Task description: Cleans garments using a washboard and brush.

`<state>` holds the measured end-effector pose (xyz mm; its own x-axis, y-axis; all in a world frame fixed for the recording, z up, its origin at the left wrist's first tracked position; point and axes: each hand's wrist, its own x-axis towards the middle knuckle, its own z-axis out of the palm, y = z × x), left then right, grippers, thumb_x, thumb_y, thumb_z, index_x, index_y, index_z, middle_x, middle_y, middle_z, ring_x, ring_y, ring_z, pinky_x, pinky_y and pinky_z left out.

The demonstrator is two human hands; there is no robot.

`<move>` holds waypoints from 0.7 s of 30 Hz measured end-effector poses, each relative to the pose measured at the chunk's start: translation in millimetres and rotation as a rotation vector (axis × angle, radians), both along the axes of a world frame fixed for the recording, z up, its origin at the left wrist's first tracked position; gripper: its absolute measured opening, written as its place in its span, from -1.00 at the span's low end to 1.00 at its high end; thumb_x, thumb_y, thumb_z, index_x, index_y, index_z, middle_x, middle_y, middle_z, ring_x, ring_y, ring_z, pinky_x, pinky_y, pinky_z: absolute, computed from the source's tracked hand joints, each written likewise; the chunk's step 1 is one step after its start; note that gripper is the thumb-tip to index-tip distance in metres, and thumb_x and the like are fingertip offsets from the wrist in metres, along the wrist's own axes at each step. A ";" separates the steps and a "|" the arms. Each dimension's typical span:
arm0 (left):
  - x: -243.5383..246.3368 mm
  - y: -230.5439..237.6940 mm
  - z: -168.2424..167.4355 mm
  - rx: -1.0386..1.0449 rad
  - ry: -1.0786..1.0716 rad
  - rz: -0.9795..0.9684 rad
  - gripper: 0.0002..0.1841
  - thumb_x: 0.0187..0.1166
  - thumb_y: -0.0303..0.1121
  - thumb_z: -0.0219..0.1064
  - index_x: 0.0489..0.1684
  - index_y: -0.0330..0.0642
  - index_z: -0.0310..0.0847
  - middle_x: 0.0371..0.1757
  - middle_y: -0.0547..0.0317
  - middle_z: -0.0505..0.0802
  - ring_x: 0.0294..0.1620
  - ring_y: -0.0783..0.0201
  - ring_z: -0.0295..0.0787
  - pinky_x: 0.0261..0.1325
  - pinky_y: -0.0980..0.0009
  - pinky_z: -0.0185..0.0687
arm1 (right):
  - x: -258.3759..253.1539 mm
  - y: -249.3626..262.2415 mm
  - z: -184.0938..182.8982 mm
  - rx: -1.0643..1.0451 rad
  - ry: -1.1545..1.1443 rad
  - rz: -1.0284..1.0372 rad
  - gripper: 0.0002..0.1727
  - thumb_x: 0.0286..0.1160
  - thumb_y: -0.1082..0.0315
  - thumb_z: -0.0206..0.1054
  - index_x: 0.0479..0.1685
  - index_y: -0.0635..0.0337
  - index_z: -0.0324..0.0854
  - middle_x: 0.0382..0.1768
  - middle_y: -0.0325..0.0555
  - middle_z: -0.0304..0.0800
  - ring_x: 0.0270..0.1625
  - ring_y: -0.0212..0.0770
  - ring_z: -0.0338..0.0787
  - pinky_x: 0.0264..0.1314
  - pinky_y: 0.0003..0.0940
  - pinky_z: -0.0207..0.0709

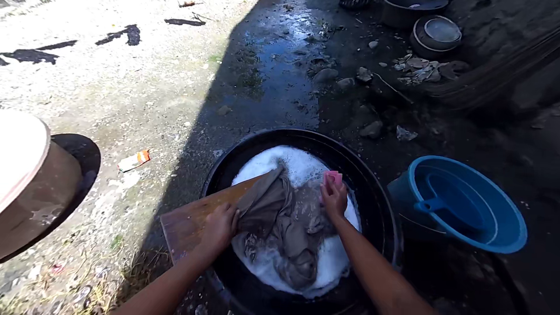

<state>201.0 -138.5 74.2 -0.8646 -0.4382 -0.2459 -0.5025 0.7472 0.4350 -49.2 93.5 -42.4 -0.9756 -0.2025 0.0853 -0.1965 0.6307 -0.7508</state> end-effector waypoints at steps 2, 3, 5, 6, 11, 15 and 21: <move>18.5 5.8 -0.1 -0.078 -0.035 0.005 -0.57 0.84 -0.25 0.03 0.10 -0.47 0.73 0.17 -0.40 0.81 0.39 -0.42 0.63 0.31 -0.38 0.39 | -12.8 12.3 -16.3 0.133 -0.044 -0.087 -0.50 0.66 0.22 0.32 0.56 0.12 0.60 0.59 0.58 0.37 0.57 0.54 0.47 0.53 0.35 0.37; 23.3 7.3 3.3 -0.085 -0.099 -0.003 -0.53 0.83 -0.15 0.08 0.18 -0.45 0.70 0.21 -0.37 0.80 0.45 -0.40 0.59 0.37 -0.37 0.36 | -11.6 11.5 -21.6 0.182 -0.129 -0.096 -0.49 0.72 0.25 0.24 0.60 0.22 0.54 0.59 0.57 0.38 0.60 0.51 0.45 0.58 0.34 0.34; 26.3 9.3 7.7 -0.089 -0.149 -0.008 -0.39 0.70 0.04 0.28 0.37 -0.41 0.60 0.27 -0.35 0.79 0.47 -0.39 0.58 0.43 -0.35 0.38 | -1.6 -3.5 -17.9 0.309 -0.334 -0.005 -0.43 0.85 0.28 0.05 0.72 0.43 0.25 0.66 0.50 0.33 0.72 0.37 0.37 0.73 0.20 0.23; 26.9 9.6 5.8 -0.101 -0.128 0.000 -0.39 0.67 0.03 0.33 0.37 -0.41 0.60 0.25 -0.36 0.80 0.43 -0.40 0.61 0.39 -0.34 0.42 | 5.9 -17.2 -11.5 0.365 -0.333 0.111 -0.40 0.84 0.28 0.05 0.76 0.44 0.19 0.71 0.48 0.25 0.78 0.34 0.26 0.81 0.15 0.09; 28.9 7.1 -9.3 -0.201 -0.036 0.046 -0.62 0.77 -0.23 0.16 0.00 -0.44 0.77 0.12 -0.43 0.77 0.24 -0.44 0.70 0.07 -0.31 0.56 | 100.7 -108.7 37.7 -0.205 0.200 0.586 -0.64 0.37 0.28 0.50 0.17 0.04 0.89 0.32 0.49 0.70 0.26 0.45 0.78 0.18 0.29 0.69; 32.4 5.4 -23.8 -0.419 0.075 -0.028 -0.70 0.61 -0.33 0.25 -0.24 -0.43 0.81 -0.06 -0.34 0.87 0.08 -0.41 0.82 -0.19 -0.25 0.66 | 115.4 -128.0 86.9 0.185 -0.264 0.960 -0.61 0.67 0.23 0.31 0.40 0.06 0.74 0.78 0.22 0.24 0.67 0.37 0.41 0.52 0.27 0.40; 28.0 6.9 -18.9 -0.352 -0.045 -0.024 -0.69 0.67 -0.34 0.21 -0.19 -0.46 0.79 0.08 -0.34 0.84 0.23 -0.39 0.76 -0.03 -0.24 0.66 | 27.3 -142.5 53.8 0.385 -0.362 0.604 -0.51 0.80 0.07 0.15 0.54 0.11 0.61 0.63 0.30 0.45 0.62 0.28 0.50 0.65 0.19 0.31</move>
